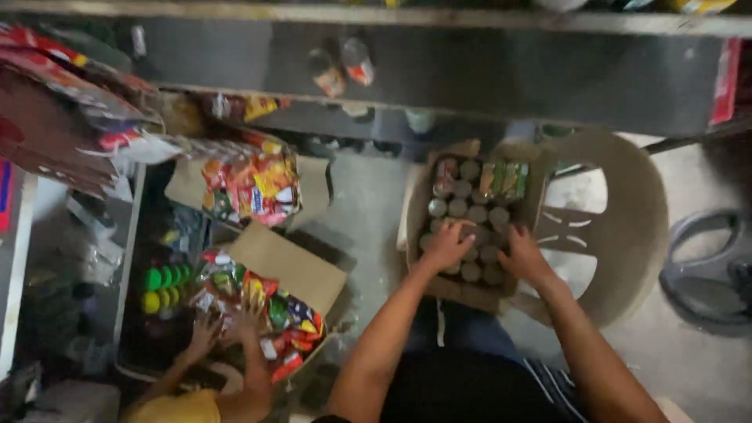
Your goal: Stocking and organizing canned goods onto retail shelves from a box.
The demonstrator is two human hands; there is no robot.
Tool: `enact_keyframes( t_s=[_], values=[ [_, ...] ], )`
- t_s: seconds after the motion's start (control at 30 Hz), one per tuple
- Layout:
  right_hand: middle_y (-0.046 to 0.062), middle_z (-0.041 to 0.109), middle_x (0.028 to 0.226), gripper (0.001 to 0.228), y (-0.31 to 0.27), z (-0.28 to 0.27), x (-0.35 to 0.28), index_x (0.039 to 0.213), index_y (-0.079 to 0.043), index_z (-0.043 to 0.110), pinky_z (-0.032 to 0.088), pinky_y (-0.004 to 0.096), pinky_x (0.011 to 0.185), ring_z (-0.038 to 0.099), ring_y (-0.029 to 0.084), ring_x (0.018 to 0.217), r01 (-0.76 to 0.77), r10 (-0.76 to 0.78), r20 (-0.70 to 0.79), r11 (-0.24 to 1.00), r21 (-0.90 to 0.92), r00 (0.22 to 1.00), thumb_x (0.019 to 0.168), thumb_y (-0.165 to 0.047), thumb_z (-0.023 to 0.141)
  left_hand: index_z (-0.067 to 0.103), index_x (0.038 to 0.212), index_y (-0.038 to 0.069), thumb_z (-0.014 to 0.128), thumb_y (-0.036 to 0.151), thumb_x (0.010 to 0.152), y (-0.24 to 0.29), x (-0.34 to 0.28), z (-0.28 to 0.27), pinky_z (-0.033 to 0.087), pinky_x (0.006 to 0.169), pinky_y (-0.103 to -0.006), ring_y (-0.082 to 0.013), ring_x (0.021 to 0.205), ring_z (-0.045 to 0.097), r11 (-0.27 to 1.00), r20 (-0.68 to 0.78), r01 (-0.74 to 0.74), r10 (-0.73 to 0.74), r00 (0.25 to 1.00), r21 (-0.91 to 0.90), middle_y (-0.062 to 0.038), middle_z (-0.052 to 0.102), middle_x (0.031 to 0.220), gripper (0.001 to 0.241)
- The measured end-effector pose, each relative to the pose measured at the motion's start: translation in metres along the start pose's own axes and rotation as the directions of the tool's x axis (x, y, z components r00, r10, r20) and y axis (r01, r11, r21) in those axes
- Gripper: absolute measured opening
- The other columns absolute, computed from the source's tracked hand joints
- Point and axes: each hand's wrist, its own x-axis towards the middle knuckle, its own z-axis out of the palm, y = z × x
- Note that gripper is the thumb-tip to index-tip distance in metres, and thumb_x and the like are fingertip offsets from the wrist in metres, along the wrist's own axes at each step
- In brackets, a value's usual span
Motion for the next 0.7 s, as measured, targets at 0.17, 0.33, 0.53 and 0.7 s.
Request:
enact_keyframes(
  t_s=[0.17, 0.33, 0.53, 0.7],
  values=[
    [0.038, 0.034, 0.153, 0.112, 0.096, 0.083, 0.056, 0.157, 0.010, 0.022, 0.032, 0.054, 0.115, 0.036, 0.050, 0.142, 0.050, -0.032, 0.060, 0.941, -0.335, 0.998, 0.070, -0.024, 0.083, 0.061, 0.130, 0.013, 0.064, 0.040, 0.099, -0.068, 0.039, 0.042, 0.055, 0.089, -0.0398, -0.0246, 0.100, 0.067, 0.968, -0.005, 0.046, -0.049, 0.999, -0.246, -0.014, 0.067, 0.117, 0.042],
    [0.032, 0.038, 0.159, 0.101, 0.000, -0.017, 0.096, 0.160, 0.006, 0.028, 0.028, 0.055, 0.123, 0.039, 0.048, 0.145, 0.117, -0.181, -0.070, 0.839, -0.531, 0.981, 0.078, -0.028, 0.077, 0.062, 0.131, 0.011, 0.057, 0.045, 0.104, -0.089, 0.074, 0.066, 0.056, 0.083, -0.0371, -0.0192, 0.093, 0.064, 0.821, 0.074, 0.264, -0.264, 0.962, -0.506, -0.009, 0.068, 0.114, 0.044],
    [0.024, 0.047, 0.159, 0.085, -0.010, -0.018, 0.147, 0.164, -0.006, 0.038, 0.030, 0.056, 0.127, 0.041, 0.046, 0.147, 0.131, -0.282, -0.225, 0.846, -0.517, 0.932, 0.090, -0.033, 0.071, 0.064, 0.135, 0.008, 0.053, 0.043, 0.109, -0.093, 0.059, 0.071, 0.046, 0.101, -0.0273, -0.0097, 0.112, 0.060, 0.827, -0.144, -0.002, -0.095, 0.985, -0.562, 0.000, 0.068, 0.124, 0.045],
    [0.017, 0.054, 0.149, 0.084, -0.067, -0.058, 0.131, 0.154, -0.010, 0.042, 0.039, 0.056, 0.115, 0.051, 0.043, 0.137, 0.027, -0.100, -0.204, 0.943, -0.333, 0.974, 0.080, -0.031, 0.076, 0.062, 0.142, 0.008, 0.058, 0.041, 0.106, -0.129, 0.030, 0.080, 0.049, 0.097, -0.0320, -0.0182, 0.107, 0.060, 0.636, 0.112, 0.288, -0.303, 0.947, -0.716, -0.007, 0.066, 0.120, 0.048]
  ],
)
